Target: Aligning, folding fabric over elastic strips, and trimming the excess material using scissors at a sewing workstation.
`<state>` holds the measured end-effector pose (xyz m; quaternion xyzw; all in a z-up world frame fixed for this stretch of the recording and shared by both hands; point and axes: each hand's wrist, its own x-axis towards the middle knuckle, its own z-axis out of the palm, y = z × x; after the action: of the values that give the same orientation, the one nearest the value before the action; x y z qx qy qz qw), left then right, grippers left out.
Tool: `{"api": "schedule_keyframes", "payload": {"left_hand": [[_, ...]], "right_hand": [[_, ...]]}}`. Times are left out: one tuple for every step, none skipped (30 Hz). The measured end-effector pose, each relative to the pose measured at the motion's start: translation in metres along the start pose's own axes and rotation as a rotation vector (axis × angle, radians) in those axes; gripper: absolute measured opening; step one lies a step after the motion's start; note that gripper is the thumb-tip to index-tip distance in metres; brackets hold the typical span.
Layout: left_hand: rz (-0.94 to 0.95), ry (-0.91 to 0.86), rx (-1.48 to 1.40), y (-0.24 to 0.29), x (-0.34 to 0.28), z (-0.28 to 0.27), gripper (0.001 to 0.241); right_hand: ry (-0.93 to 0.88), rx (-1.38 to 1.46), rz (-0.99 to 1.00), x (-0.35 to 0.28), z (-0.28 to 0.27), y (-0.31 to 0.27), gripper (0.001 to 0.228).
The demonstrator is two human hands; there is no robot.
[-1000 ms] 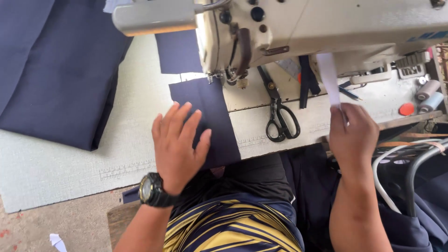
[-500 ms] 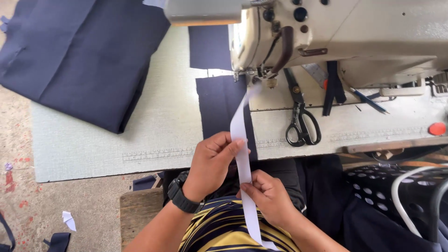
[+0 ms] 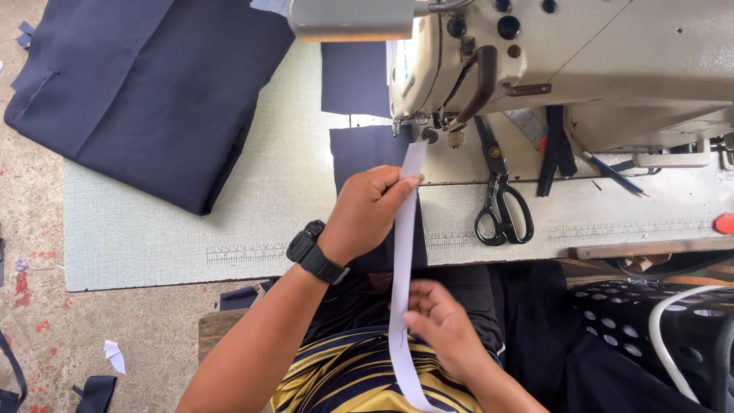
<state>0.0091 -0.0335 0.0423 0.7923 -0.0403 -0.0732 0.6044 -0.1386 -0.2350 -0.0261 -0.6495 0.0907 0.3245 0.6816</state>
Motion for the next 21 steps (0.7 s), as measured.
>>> {"api": "schedule_keyframes", "payload": {"left_hand": [[-0.022,-0.026,-0.064,0.006,0.000,0.003,0.030],[-0.022,-0.029,-0.064,0.004,0.000,0.007,0.030],[-0.005,-0.001,-0.072,0.002,0.001,0.011,0.029],[0.012,0.026,-0.080,-0.001,0.002,0.015,0.027],[0.009,0.027,-0.080,-0.008,0.004,0.014,0.027],[0.212,0.146,0.311,-0.017,0.007,0.014,0.029],[0.417,0.258,0.702,-0.024,0.011,0.014,0.037],[0.416,0.258,0.701,-0.030,0.009,0.012,0.037],[0.407,0.243,0.897,-0.035,0.007,0.010,0.054],[0.395,0.227,1.092,-0.041,0.006,0.009,0.077],[0.389,0.225,1.092,-0.043,0.004,0.008,0.077],[0.392,0.219,1.078,-0.045,0.003,0.008,0.073],[0.395,0.210,1.064,-0.047,0.000,0.009,0.068],[0.388,0.203,1.062,-0.047,-0.006,0.010,0.068],[0.386,0.190,1.036,-0.046,-0.008,0.010,0.062],[0.383,0.177,1.010,-0.044,-0.009,0.009,0.058],[0.382,0.173,1.009,-0.044,-0.013,0.009,0.058],[0.395,0.178,1.008,-0.045,-0.016,0.009,0.054],[0.408,0.183,1.006,-0.046,-0.019,0.010,0.051],[0.407,0.178,1.004,-0.045,-0.020,0.010,0.051],[0.417,0.185,1.008,-0.045,-0.020,0.009,0.050]], "right_hand": [[0.060,0.132,-0.090,0.004,0.000,-0.002,0.052],[0.062,0.135,-0.090,0.003,0.001,-0.013,0.052],[0.167,0.141,-0.050,0.003,0.003,-0.025,0.036],[0.272,0.148,-0.010,0.003,0.006,-0.036,0.022],[0.270,0.149,-0.007,0.004,0.009,-0.041,0.022],[0.316,0.141,-0.002,0.005,0.014,-0.046,0.030],[0.363,0.133,0.002,0.007,0.017,-0.052,0.039],[0.363,0.133,0.003,0.007,0.016,-0.045,0.039],[0.364,-0.003,-0.040,0.007,0.014,-0.037,0.034],[0.365,-0.139,-0.083,0.008,0.013,-0.030,0.029],[0.362,-0.139,-0.077,0.008,0.013,-0.027,0.029],[0.323,-0.103,-0.091,0.008,0.013,-0.024,0.025],[0.286,-0.064,-0.102,0.006,0.014,-0.021,0.021],[0.285,-0.063,-0.093,0.003,0.015,-0.020,0.021],[0.286,-0.011,-0.074,0.004,0.015,-0.020,0.020],[0.287,0.041,-0.054,0.004,0.015,-0.021,0.019],[0.289,0.043,-0.051,0.005,0.017,-0.025,0.019],[0.307,0.036,-0.025,0.005,0.018,-0.029,0.020],[0.327,0.027,0.001,0.005,0.019,-0.033,0.021],[0.329,0.028,0.005,0.006,0.018,-0.034,0.021],[0.335,0.008,-0.003,0.006,0.018,-0.035,0.021]]}}
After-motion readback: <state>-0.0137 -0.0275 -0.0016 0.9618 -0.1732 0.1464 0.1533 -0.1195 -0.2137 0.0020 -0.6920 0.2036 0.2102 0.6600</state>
